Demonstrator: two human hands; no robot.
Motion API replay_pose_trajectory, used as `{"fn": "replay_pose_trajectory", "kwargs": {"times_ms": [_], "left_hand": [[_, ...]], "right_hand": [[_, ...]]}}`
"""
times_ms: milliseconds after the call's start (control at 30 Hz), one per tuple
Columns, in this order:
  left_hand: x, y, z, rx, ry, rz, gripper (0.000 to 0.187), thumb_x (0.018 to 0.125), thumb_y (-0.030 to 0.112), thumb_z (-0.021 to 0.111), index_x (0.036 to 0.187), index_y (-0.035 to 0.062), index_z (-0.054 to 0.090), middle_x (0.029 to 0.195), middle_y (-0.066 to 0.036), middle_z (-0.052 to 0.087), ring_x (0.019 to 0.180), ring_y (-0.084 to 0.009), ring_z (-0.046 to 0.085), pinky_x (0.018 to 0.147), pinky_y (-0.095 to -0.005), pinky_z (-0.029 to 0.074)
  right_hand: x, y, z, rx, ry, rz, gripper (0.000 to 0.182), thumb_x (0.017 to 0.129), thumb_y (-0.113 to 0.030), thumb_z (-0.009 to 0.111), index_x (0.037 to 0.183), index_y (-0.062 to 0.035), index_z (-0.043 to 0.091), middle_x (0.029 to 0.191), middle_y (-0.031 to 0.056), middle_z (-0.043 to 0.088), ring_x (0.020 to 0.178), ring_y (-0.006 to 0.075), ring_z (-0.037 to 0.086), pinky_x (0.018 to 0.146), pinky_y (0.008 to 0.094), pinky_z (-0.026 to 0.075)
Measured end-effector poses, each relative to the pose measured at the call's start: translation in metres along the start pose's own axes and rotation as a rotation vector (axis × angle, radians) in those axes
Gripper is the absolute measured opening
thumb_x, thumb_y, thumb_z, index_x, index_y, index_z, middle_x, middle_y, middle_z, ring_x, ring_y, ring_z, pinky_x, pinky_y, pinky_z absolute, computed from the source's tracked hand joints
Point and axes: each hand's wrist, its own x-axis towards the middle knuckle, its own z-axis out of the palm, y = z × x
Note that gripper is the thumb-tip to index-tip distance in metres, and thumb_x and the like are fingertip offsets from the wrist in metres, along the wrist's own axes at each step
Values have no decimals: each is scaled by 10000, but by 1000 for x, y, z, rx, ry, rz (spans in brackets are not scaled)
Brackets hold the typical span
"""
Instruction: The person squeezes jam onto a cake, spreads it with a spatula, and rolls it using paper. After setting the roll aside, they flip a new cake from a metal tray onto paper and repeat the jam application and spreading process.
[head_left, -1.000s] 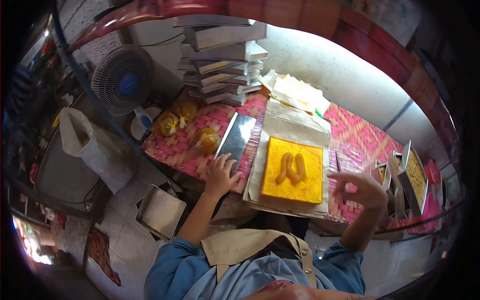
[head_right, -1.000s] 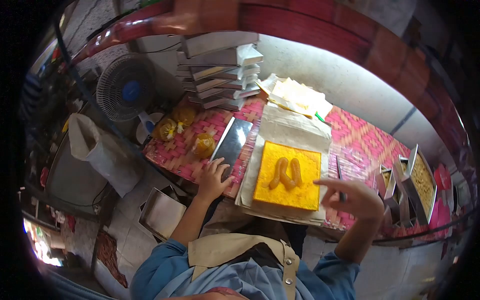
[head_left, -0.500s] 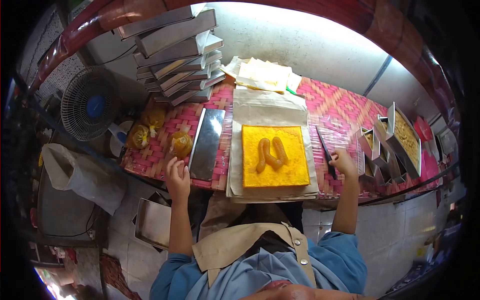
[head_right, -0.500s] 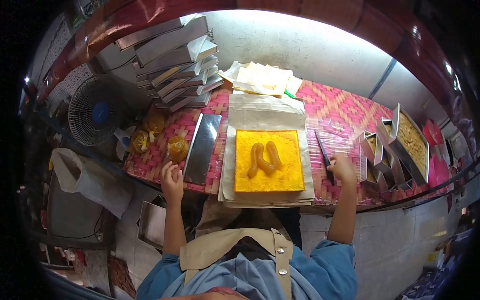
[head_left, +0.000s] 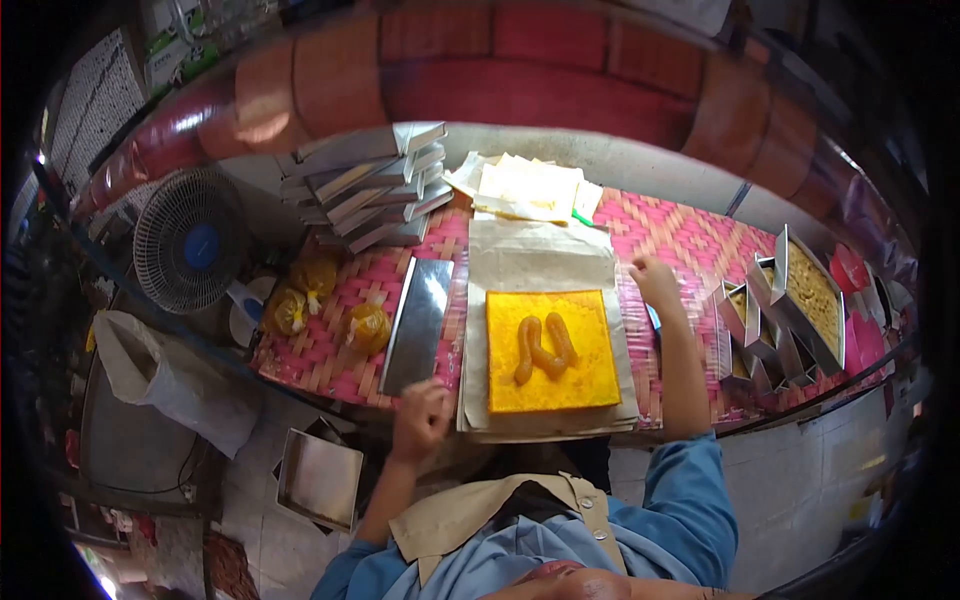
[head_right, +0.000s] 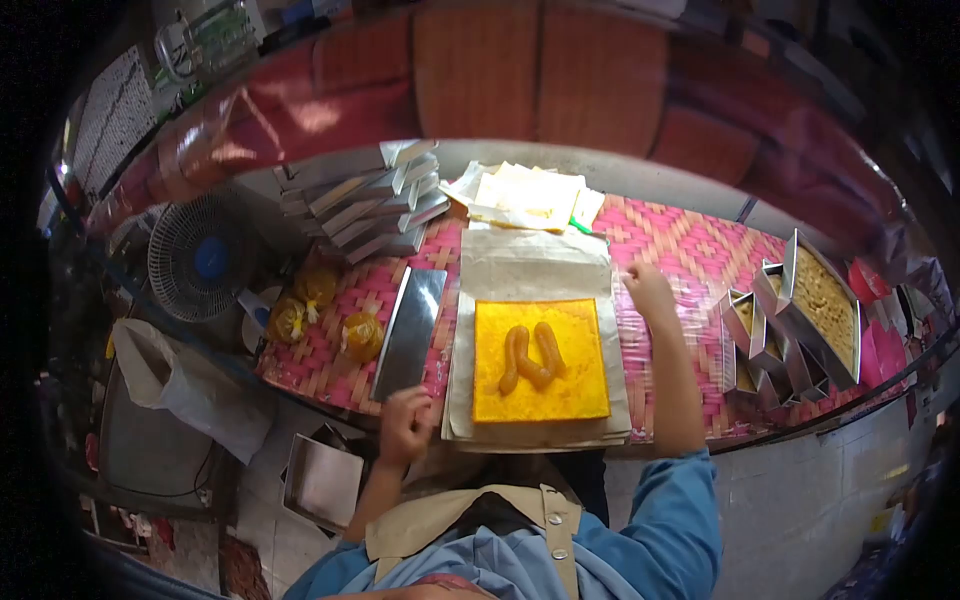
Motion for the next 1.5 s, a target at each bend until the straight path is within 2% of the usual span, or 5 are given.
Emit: {"fn": "replay_pose_trajectory", "kwargs": {"times_ms": [833, 900, 933, 1233, 1500], "left_hand": [[-19, -7, 17, -165, -352, -38, 189, 774, 252, 695, 921, 135, 708, 1146, -49, 627, 1205, -268, 488, 1057, -476, 278], [-19, -4, 20, -172, -325, -47, 154, 777, 234, 691, 886, 124, 703, 1120, -50, 638, 1192, -272, 499, 1046, -471, 297], [-19, -3, 21, -173, -305, -54, 141, 780, 227, 688, 871, 120, 698, 1119, -51, 638, 1189, -274, 500, 1040, -469, 307], [-19, -4, 23, -192, -284, -80, 140, 795, 218, 675, 854, 91, 677, 1130, -53, 630, 1195, -273, 494, 1038, -456, 322], [-18, -2, 22, -188, -276, -95, 157, 792, 223, 677, 836, 73, 666, 1124, -53, 633, 1188, -270, 500, 1036, -443, 326]], "right_hand": [[175, 26, 78, -469, 27, -266, 339, 767, -307, 627, 1025, -88, 626, 996, 169, 611, 999, 350, 573, 832, 446, 477], [149, 15, 45, -286, 129, -202, 305, 802, -311, 586, 1033, -115, 631, 988, 161, 611, 1001, 349, 574, 849, 447, 469], [155, 22, 58, -589, 877, -491, 338, 859, -344, 491, 1067, -116, 628, 1058, 168, 615, 1044, 349, 565, 873, 460, 453], [145, -2, -10, -327, 65, -19, 145, 713, -180, 616, 783, -91, 706, 878, 176, 664, 844, 324, 644, 779, 397, 503], [177, -18, 10, -206, 137, -113, 546, 850, -206, 548, 1355, -70, 392, 1419, 220, 326, 1347, 327, 262, 1093, 428, 238]]}}
